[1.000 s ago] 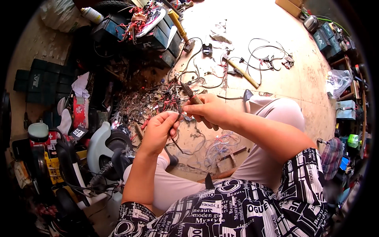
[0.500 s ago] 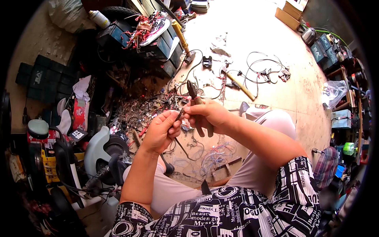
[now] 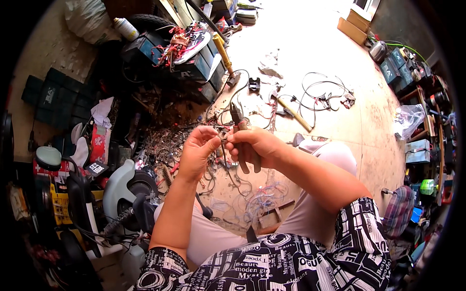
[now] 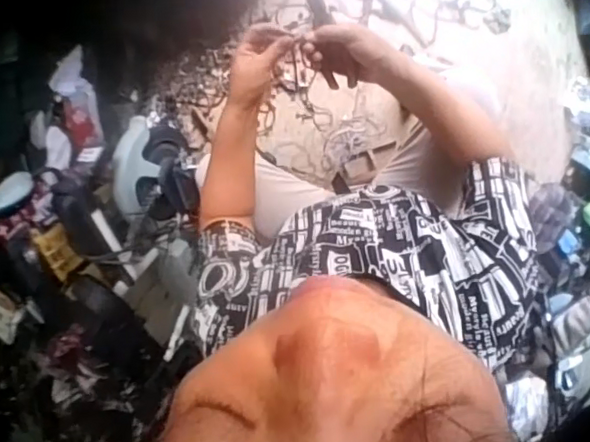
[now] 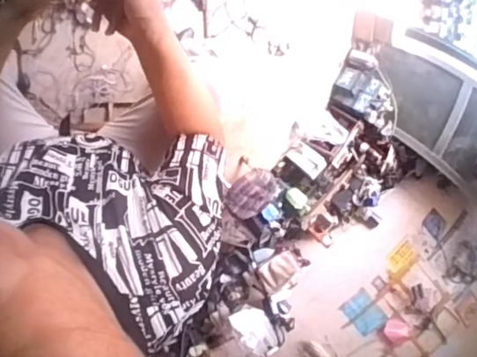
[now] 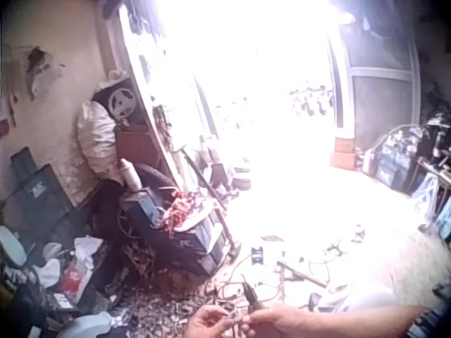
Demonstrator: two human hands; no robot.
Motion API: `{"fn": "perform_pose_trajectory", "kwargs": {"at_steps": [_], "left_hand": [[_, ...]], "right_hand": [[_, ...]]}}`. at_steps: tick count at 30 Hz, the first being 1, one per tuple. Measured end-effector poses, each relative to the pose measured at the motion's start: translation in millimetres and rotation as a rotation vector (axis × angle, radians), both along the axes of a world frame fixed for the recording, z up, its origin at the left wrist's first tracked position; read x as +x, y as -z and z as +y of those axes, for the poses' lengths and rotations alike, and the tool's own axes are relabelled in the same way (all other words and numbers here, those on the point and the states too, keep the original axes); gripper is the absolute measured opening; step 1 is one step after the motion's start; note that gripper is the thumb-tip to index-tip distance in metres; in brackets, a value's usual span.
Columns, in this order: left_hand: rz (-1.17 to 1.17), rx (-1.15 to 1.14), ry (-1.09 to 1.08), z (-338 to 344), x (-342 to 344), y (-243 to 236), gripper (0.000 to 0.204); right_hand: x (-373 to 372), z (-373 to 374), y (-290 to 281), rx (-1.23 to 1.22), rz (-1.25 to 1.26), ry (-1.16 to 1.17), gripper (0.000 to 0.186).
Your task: The person uses pliers to cut and strip various colored wires from a large bundle on the floor, occasionally handling a plastic connector and a small electronic module.
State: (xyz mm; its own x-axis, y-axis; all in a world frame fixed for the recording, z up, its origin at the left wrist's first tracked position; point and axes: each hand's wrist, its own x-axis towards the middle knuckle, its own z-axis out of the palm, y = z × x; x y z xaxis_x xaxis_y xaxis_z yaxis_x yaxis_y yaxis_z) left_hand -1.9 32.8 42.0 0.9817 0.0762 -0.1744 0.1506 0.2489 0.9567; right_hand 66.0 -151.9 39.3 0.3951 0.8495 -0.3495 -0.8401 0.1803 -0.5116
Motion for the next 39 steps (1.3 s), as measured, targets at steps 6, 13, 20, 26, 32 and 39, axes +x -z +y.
{"fn": "perform_pose_trajectory", "kwargs": {"at_steps": [6, 13, 20, 26, 32, 39], "left_hand": [[-0.102, 0.425, 0.016, -9.0, 0.8, -0.9, 0.016], [-0.017, 0.451, 0.057, -7.9, 1.2, 5.9, 0.024], [0.096, 0.109, 0.074, -2.8, 0.2, 3.1, 0.020], [0.238, -0.042, 0.036, -7.6, 5.8, 6.1, 0.014], [0.351, -0.245, 0.070, -2.1, 2.6, 1.1, 0.020], [0.440, -0.244, 0.127, -16.4, 10.2, -11.3, 0.029]], "right_hand": [[-7.1, 5.5, -2.1, -0.239, -0.165, 0.240, 0.016], [-15.3, 19.5, -6.1, -0.431, -0.543, 0.341, 0.016], [-8.1, 18.0, 5.3, -0.356, -0.251, 0.231, 0.016], [-4.6, 17.6, 8.1, -0.491, -0.765, 0.332, 0.029], [-1.9, 22.5, 16.5, -0.538, -0.867, 0.310, 0.026], [-2.3, 14.3, 12.4, -0.455, -0.801, 0.318, 0.019]]}}
